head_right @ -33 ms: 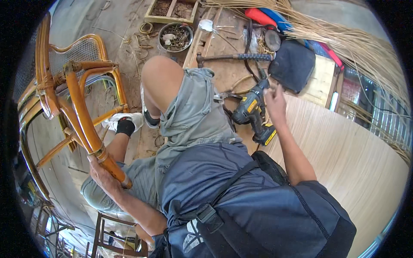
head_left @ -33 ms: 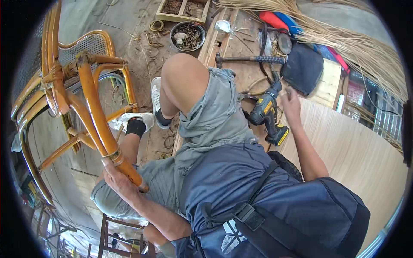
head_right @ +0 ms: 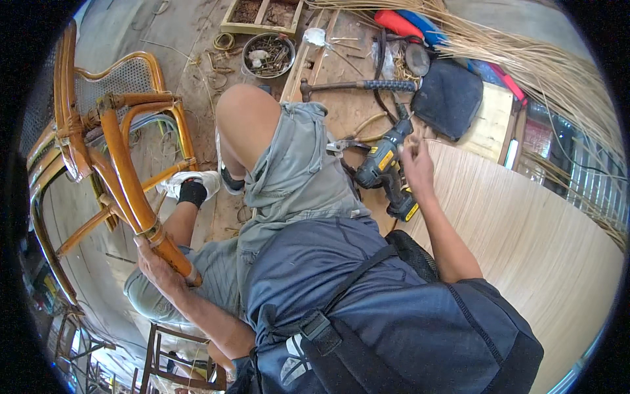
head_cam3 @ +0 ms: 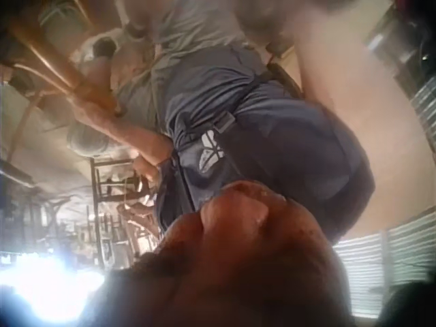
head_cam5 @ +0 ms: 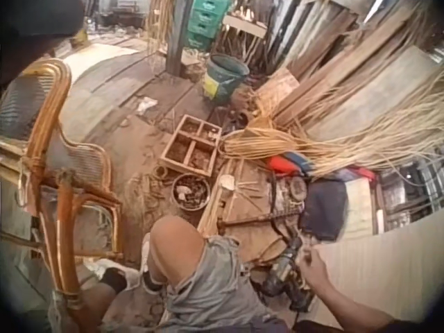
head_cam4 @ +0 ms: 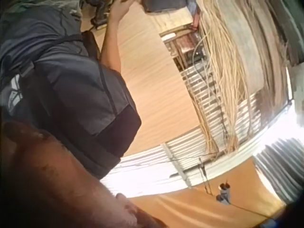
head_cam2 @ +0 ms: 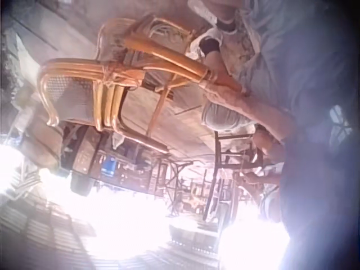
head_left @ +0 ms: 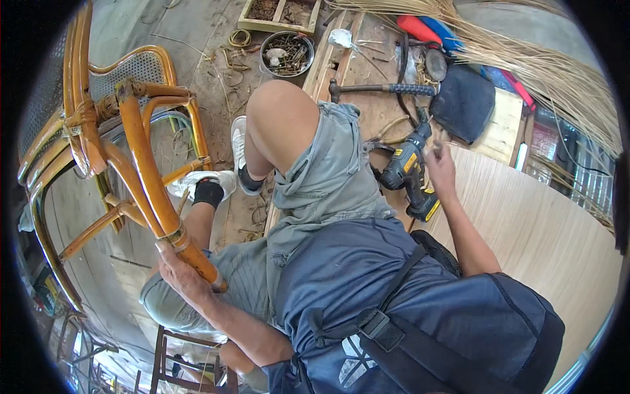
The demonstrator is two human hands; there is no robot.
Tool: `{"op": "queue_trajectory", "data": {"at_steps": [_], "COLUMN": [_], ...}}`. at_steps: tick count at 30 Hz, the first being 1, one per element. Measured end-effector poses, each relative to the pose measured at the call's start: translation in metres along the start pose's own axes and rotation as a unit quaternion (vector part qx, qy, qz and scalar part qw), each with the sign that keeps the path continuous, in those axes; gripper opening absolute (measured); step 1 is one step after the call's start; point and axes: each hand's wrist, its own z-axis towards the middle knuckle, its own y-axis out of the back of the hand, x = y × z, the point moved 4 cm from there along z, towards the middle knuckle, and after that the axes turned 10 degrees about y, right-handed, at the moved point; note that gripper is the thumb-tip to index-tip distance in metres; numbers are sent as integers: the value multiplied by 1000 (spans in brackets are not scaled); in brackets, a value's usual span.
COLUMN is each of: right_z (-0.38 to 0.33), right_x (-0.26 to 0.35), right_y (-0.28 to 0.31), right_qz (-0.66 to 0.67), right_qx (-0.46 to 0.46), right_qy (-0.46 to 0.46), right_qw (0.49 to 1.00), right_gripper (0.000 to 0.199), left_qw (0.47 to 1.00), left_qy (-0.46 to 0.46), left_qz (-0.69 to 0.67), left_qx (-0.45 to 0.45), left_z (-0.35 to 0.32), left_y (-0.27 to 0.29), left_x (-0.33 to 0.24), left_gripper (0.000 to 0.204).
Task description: The person is repairing a rattan chair by hand. They wrap thin rattan strips around the chair's frame joints to secure them, then use a power drill to drive screws into the joints for reinforcement.
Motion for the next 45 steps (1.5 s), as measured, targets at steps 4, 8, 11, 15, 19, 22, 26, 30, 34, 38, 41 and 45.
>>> {"op": "queue_trajectory", "data": {"at_steps": [4,8,11,15,19,22,26,30,34,38,41,45], "right_z": [-46,-62,-71,-61,-58,-58,-59,-55,-52,-57,-55,-55], "right_x": [-22,-36,-49,-55,-63,-53,-6,69,143,201,232,258], "right_y": [-16,-21,-35,-42,-16,20,62,73,55,24,8,-7], "right_qz": [15,18,-71,-27,-85,-80,61,307,385,333,258,231], "right_qx": [43,124,231,145,87,56,40,110,234,362,424,496], "right_qy": [-30,-47,-57,57,19,-36,-47,45,154,198,240,209], "right_qw": [999,991,969,987,992,995,996,944,879,848,834,811], "right_gripper": [50,73,96,81,66,50,17,18,42,48,46,46], "left_qw": [999,999,978,942,906,929,923,852,783,683,677,707], "left_qy": [-42,-26,-96,-195,-326,-353,-215,-237,-183,-36,20,72], "left_qz": [4,42,185,224,122,107,143,101,-73,-344,-425,-449], "left_qx": [2,18,-1,-159,-241,-22,284,456,590,644,601,542], "left_z": [-1,4,7,-12,-65,-95,-101,-118,-135,-140,-135,-123], "left_y": [-1,2,5,8,5,-13,-70,-112,-130,-123,-112,-95], "left_x": [2,7,4,0,0,5,23,11,-26,-50,-47,-28], "left_gripper": [55,54,50,44,40,32,38,51,70,80,84,85]}}
